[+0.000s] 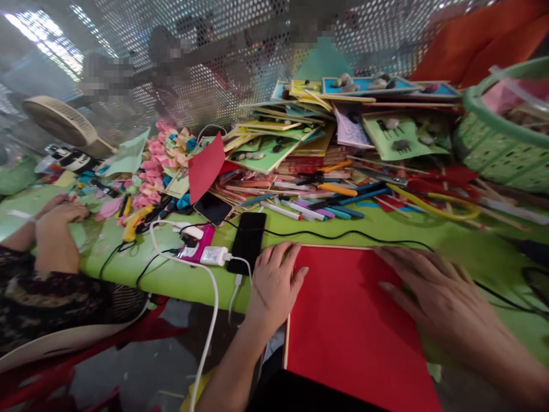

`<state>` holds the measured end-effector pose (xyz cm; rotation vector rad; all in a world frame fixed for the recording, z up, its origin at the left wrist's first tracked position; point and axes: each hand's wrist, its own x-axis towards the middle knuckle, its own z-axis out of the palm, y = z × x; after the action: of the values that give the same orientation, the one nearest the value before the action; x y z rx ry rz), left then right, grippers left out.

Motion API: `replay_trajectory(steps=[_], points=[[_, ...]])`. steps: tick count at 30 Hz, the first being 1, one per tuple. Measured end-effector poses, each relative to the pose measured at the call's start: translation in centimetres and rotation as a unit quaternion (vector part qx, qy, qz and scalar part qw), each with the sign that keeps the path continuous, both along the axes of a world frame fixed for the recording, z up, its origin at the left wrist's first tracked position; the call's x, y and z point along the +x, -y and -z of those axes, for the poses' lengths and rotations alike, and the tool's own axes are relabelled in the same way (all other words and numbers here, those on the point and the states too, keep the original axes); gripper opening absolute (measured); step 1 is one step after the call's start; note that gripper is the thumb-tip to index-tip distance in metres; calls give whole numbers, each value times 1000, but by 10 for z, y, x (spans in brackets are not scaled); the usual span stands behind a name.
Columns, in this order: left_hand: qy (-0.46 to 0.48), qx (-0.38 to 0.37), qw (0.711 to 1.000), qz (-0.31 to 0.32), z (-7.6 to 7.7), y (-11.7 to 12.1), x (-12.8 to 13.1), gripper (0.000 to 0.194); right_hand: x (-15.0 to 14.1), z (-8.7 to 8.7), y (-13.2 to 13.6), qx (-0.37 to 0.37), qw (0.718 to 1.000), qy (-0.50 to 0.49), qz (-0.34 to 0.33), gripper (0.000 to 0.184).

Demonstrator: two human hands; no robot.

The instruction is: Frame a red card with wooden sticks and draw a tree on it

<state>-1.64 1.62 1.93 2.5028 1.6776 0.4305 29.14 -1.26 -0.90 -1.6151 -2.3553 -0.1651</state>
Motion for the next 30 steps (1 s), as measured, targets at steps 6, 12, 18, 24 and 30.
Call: replay_trajectory(steps=[6,12,18,24,30], points=[[1,-10,1000,-15,0,2,1,42,0,1,-1,15,1000,4,-17,60],[-7,-9,1000,-15,-1,1,1,41,-1,3,-4,20,999,8,-33,60],[-10,19,1000,-17,2,3,2,44,-1,-1,-1,20,1000,6,-9,58],[-17,23,999,-13,3,1,2,39,0,-9,0,17,1000,-20,-3,50],[-29,32,999,-13,4,-1,4,39,-7,-10,22,6,994,-61,-86,50]])
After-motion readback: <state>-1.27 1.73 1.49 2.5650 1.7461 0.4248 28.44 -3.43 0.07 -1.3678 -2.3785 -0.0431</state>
